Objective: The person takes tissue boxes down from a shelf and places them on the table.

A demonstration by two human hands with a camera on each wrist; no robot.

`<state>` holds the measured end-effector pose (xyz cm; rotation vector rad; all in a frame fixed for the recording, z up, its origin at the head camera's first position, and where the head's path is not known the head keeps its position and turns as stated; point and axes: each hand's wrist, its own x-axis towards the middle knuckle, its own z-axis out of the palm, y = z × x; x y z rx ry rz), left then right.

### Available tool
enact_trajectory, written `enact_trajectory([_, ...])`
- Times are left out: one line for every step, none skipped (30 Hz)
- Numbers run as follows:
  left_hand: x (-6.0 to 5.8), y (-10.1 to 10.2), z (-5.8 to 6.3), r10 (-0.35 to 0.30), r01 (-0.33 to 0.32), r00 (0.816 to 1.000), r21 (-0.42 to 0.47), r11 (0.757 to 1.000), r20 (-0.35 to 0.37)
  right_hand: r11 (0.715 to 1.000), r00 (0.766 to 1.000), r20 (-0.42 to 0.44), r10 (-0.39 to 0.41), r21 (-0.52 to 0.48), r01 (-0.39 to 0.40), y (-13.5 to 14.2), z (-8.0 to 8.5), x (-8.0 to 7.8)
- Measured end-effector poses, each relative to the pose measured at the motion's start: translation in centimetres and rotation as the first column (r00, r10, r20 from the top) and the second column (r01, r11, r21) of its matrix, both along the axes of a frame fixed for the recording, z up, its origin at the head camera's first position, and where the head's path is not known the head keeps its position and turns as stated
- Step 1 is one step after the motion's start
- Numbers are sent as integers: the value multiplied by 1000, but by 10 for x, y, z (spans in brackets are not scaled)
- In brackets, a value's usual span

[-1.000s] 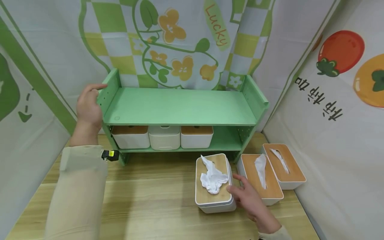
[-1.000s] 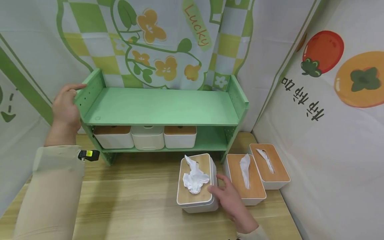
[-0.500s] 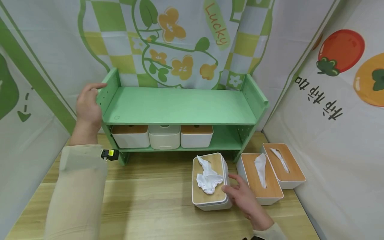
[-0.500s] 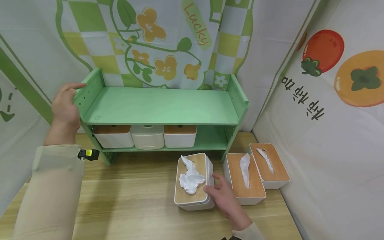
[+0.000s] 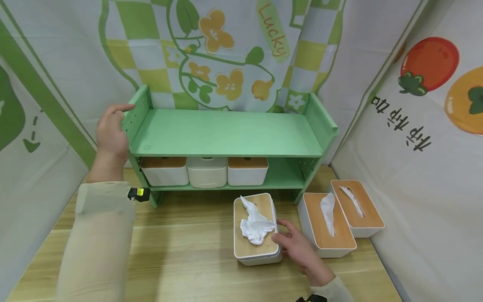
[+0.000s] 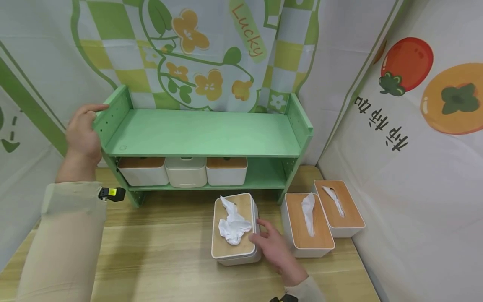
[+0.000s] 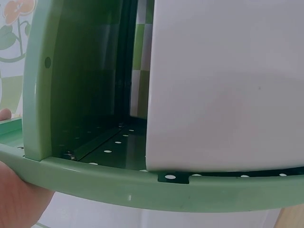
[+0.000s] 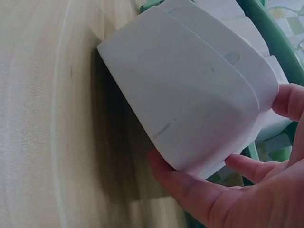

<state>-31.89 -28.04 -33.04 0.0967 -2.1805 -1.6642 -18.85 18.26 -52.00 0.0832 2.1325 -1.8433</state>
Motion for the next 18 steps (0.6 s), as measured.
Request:
enact_trajectory([0, 0, 0, -1, 1, 1000, 2, 1000, 1, 1000, 1000, 3, 0, -10, 0, 1, -1, 0])
enact_trajectory([-1, 0, 0, 3, -3, 1000, -8, 1000, -2, 1000, 1000, 7, -2, -20, 3, 1, -3, 0])
enact_trajectory([-1, 0, -1, 6, -6, 1000, -15, 1000, -2, 999, 1000, 11, -5, -32, 6, 2, -4, 0])
enact_trajectory([-1, 0, -1, 9, -9, 1000, -23, 1000, -3, 999, 1000, 13, -6, -43, 7, 3, -6, 0])
enact_trajectory([-1, 0, -1, 11, -11, 1000, -30, 999, -3, 999, 1000, 16, -8, -49, 9, 4, -7, 0])
enact_trajectory([-1, -1, 0, 14, -15, 1000, -37, 999, -5, 998, 1000, 16, -11, -55, 12, 4, -8, 0])
enact_trajectory([-1, -1, 0, 17, -17, 1000, -45, 999, -5, 998, 1000, 16, -19, -57, 19, 5, -9, 0])
enact_trajectory([-1, -1, 0, 18, -18, 1000, -50, 999, -7, 998, 999, 13, -30, -53, 31, 5, -9, 1])
enact_trajectory([-1, -1, 0, 17, -17, 1000, -51, 999, -4, 998, 999, 4, -42, -39, 42, 5, -10, 1])
enact_trajectory([-1, -1, 0, 17, -17, 1000, -55, 998, -3, 999, 999, -14, -51, -16, 51, 5, -10, 1])
enact_trajectory([-1, 0, 0, 16, -16, 1000, -53, 998, -2, 998, 997, -34, -62, 17, 63, 6, -10, 2])
enact_trajectory([-1, 0, 0, 15, -15, 1000, -50, 999, -2, 996, 996, -49, -77, 44, 79, 6, -10, 2])
enact_trajectory([0, 0, 0, 14, -14, 1000, -46, 999, -1, 993, 994, -65, -90, 69, 95, 6, -9, 2])
enact_trajectory([0, 0, 0, 13, -13, 1000, -43, 999, -3, 990, 992, -81, -97, 99, 105, 6, -9, 2])
enact_trajectory([0, 0, 0, 13, -14, 1000, -41, 999, -4, 985, 990, -103, -97, 135, 110, 6, -9, 2])
enact_trajectory([-1, 1, 0, 13, -14, 1000, -39, 999, -7, 981, 988, -122, -92, 162, 111, 6, -9, 3])
enact_trajectory([-1, 1, 0, 14, -14, 1000, -36, 999, -9, 977, 987, -139, -84, 186, 109, 6, -8, 3])
enact_trajectory([-1, 1, 0, 13, -13, 1000, -34, 999, -12, 972, 984, -162, -68, 213, 102, 5, -8, 3])
